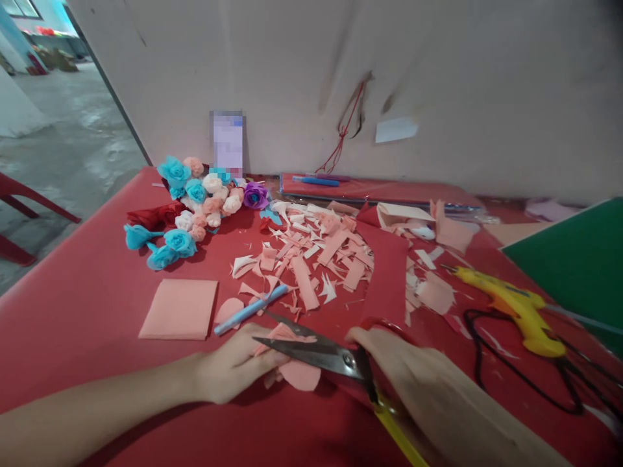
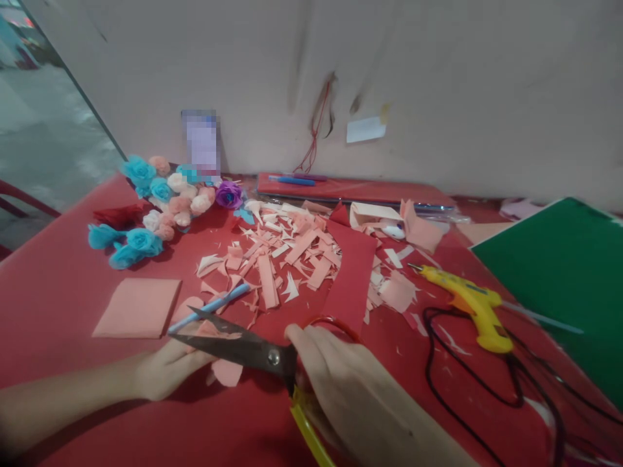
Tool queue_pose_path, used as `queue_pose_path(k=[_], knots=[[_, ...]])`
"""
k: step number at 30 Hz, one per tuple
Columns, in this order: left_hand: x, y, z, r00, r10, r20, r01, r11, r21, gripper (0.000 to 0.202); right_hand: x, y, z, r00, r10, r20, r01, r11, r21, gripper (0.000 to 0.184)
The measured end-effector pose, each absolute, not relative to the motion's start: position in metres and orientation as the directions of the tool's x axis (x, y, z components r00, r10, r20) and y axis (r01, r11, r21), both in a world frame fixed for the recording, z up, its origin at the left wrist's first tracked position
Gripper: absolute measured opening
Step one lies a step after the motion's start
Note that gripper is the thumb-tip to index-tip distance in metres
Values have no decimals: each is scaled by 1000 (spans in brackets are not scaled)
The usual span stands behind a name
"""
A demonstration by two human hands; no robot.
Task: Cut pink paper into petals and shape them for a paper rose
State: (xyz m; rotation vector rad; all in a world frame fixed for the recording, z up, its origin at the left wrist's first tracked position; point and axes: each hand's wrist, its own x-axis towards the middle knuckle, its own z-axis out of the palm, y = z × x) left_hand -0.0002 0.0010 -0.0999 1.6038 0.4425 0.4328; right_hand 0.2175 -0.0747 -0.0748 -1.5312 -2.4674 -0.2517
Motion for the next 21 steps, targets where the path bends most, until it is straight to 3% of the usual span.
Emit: queue_pose_path(k=[12, 21], knots=[[1, 1, -100, 835, 550, -8, 51, -63, 997, 54, 217, -72, -69, -516, 800, 306, 856, 474, 206, 33], [0, 3, -100, 853, 522, 3, 49, -87, 995, 47, 218, -73, -62, -532, 790, 304, 847, 493, 200, 30]])
